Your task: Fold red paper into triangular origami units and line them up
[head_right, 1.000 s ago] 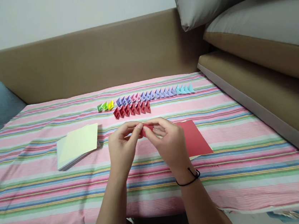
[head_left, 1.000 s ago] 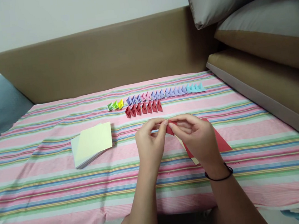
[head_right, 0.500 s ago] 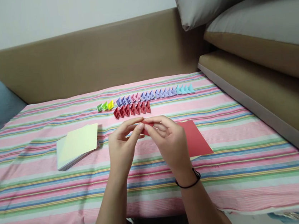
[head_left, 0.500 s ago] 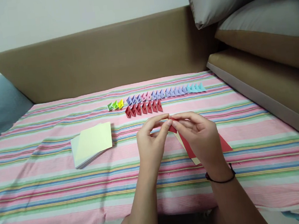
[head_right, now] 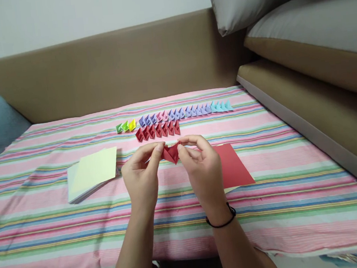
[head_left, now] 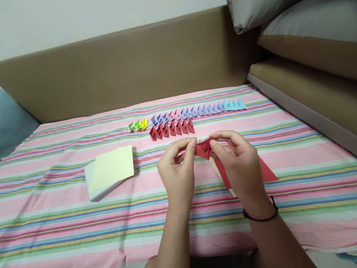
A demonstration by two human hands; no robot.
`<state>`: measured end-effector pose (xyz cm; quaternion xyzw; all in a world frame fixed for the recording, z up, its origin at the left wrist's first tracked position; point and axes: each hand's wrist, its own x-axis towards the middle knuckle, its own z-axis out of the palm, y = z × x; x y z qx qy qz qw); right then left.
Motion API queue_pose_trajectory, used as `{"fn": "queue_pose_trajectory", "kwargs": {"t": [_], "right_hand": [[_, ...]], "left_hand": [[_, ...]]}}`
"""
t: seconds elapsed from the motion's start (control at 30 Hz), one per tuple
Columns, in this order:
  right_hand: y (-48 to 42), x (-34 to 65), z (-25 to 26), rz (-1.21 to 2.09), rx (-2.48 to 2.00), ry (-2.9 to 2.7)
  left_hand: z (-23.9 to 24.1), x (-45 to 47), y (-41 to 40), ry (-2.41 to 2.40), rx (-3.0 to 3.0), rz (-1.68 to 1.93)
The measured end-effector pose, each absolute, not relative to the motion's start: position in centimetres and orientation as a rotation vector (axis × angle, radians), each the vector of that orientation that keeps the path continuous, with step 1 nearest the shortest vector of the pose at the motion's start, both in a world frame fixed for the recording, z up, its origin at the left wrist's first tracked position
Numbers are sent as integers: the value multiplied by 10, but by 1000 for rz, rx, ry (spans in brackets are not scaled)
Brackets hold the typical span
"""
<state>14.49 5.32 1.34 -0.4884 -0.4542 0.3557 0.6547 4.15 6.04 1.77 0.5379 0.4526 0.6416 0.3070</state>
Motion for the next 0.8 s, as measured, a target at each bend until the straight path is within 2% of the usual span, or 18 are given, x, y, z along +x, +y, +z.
{"fn": "queue_pose_trajectory", "kwargs": {"t": [0.4, 0.63, 0.8], "right_hand": [[49, 153, 19, 855, -1042, -1094], [48, 160, 17, 635, -928, -1258], [46, 171, 17, 661, -850, -1486]], "left_hand": [[19, 36, 63, 939, 1459, 1666], [23, 12, 67, 947, 2349, 1462], [17, 5, 66, 969, 2567, 1481]]}}
